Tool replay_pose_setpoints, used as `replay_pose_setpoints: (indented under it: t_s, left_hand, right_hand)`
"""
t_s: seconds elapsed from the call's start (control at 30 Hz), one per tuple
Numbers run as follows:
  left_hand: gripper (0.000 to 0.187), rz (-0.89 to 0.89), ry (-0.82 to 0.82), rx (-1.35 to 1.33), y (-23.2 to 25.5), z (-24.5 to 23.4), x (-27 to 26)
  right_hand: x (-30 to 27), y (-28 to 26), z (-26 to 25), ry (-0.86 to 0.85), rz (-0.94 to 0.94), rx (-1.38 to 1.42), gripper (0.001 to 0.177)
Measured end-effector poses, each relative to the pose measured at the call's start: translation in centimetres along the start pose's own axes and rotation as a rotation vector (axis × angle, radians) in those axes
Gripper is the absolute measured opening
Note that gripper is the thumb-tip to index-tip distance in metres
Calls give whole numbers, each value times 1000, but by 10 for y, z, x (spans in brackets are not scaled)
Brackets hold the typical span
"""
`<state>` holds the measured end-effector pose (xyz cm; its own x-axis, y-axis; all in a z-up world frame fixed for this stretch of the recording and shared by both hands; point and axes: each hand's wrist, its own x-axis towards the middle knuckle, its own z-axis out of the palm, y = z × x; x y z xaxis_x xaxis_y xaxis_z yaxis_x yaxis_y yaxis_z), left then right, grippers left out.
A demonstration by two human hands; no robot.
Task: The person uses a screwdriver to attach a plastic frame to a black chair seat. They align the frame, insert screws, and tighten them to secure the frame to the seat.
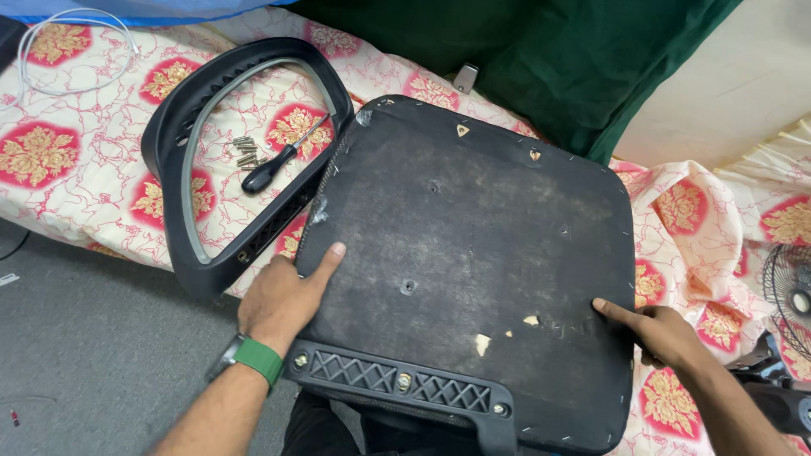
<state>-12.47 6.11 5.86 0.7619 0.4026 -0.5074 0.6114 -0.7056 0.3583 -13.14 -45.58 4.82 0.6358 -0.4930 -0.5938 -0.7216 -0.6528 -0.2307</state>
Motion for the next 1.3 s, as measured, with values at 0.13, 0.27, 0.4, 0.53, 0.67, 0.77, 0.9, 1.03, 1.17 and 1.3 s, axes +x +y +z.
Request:
replay_pose_setpoints:
  t_s: [0.13, 0.27, 0.4, 0.53, 0.67, 0.77, 0.9, 1.03, 1.17, 1.3]
  left_hand:
    - [105, 51, 32, 57, 2, -15, 15]
    - [102, 49, 42, 35, 4, -11, 24]
    - [100, 77, 86, 63, 2, -1, 30]
    - [96, 116, 108, 66, -2, 7, 34]
    - [91, 99, 130, 93, 0, 13, 29]
    - [87, 99, 162, 152, 3, 9, 17]
    - [85, 82, 183, 238, 12, 5, 4]
    - [80, 100, 172, 266, 15, 4, 0]
    - [77, 181, 188, 175, 3, 4, -4]
    - [79, 197, 232, 79, -20, 5, -17]
  right_hand:
    - [-10, 3, 8, -21, 14, 11, 77]
    - [-5, 4, 14, -21, -1, 52, 73]
    - [2, 7, 21, -57, -11, 56, 75]
    - [3, 10, 26, -61, 5, 116, 74]
    - [2, 10, 30, -51, -9, 165, 73]
    - [2, 5, 31, -54, 27, 171, 72]
    - [-1, 3, 29, -51, 58, 179, 71]
    - [-5, 2, 32, -37, 57, 201, 74]
    - [-13, -8, 33, 143, -4, 122, 85]
    - [-29, -26, 23, 255, -52, 119, 94]
